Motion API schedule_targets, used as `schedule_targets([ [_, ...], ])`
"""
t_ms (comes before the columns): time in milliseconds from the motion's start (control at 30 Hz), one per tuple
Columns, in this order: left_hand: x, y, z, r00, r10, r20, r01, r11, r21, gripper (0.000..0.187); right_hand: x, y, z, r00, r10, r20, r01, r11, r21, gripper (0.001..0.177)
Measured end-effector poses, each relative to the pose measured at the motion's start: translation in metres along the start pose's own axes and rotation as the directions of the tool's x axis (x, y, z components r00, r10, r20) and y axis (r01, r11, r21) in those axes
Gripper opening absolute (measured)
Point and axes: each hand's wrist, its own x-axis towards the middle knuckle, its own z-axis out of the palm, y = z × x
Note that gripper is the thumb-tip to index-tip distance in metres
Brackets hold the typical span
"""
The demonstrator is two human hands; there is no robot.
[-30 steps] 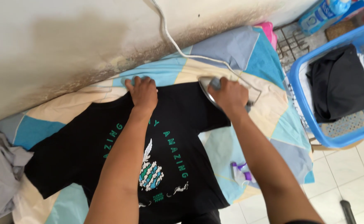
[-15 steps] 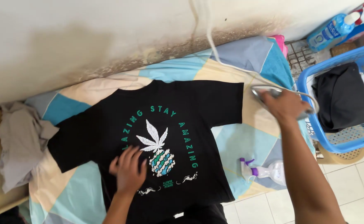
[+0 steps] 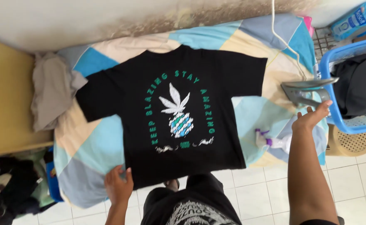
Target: Ironing and folding a black t-shirt on a bed using a steam iron and spray bottle
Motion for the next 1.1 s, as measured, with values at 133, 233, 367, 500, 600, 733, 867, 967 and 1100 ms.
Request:
schedule_targets([
  [133,-0.014,-0.008,0.001,0.993,-0.077,0.091,0.081,0.996,-0.039,0.027,-0.017,0.069,-0.036,0.977,-0.189,-0.101,0.177,0.977,-0.115,0.036],
  [233,-0.017,-0.016,0.006,0.993,-0.061,0.102,0.07,0.994,-0.082,0.033,-0.059,0.115,-0.044,0.364,-0.383,0.849,0.88,0.439,-0.179,0.024],
  [367,-0.008,-0.018,-0.008,0.888,-0.275,0.368,0.321,0.944,-0.069,0.027,-0.228,0.053,-0.027,0.735,0.37,0.569,0.59,0.065,-0.805,0.054],
  [500,0.007,-0.017,-0.029,0.834,-0.327,0.445,0.317,0.943,0.1,0.02,-0.228,0.055,-0.027,0.801,0.354,0.483,0.534,-0.057,-0.844,0.037],
  [600,0.014,0.002,-0.041,0.811,-0.375,0.449,0.352,0.926,0.138,0.011,-0.242,0.035,-0.013,0.83,0.36,0.425,0.488,-0.103,-0.867,0.027],
  [733,0.025,0.01,-0.021,0.984,-0.133,0.122,0.145,0.985,-0.094,0.019,-0.156,0.097,-0.007,0.718,-0.212,0.663,0.691,0.338,-0.639,0.038],
  [867,0.068,0.069,-0.025,0.985,0.136,0.103,-0.101,0.952,-0.29,0.011,-0.117,0.079,0.057,0.942,0.04,0.333,0.077,0.94,-0.333,0.045],
  [967,0.105,0.131,-0.015,0.966,0.253,0.05,-0.218,0.903,-0.369,0.006,-0.06,0.102,0.104,0.969,0.139,0.204,-0.104,0.98,-0.17,0.052],
  [1100,0.149,0.206,0.009,0.923,0.384,-0.004,-0.339,0.811,-0.477,0.006,-0.01,0.126,0.153,0.987,0.158,0.021,-0.154,0.98,-0.129,0.052],
])
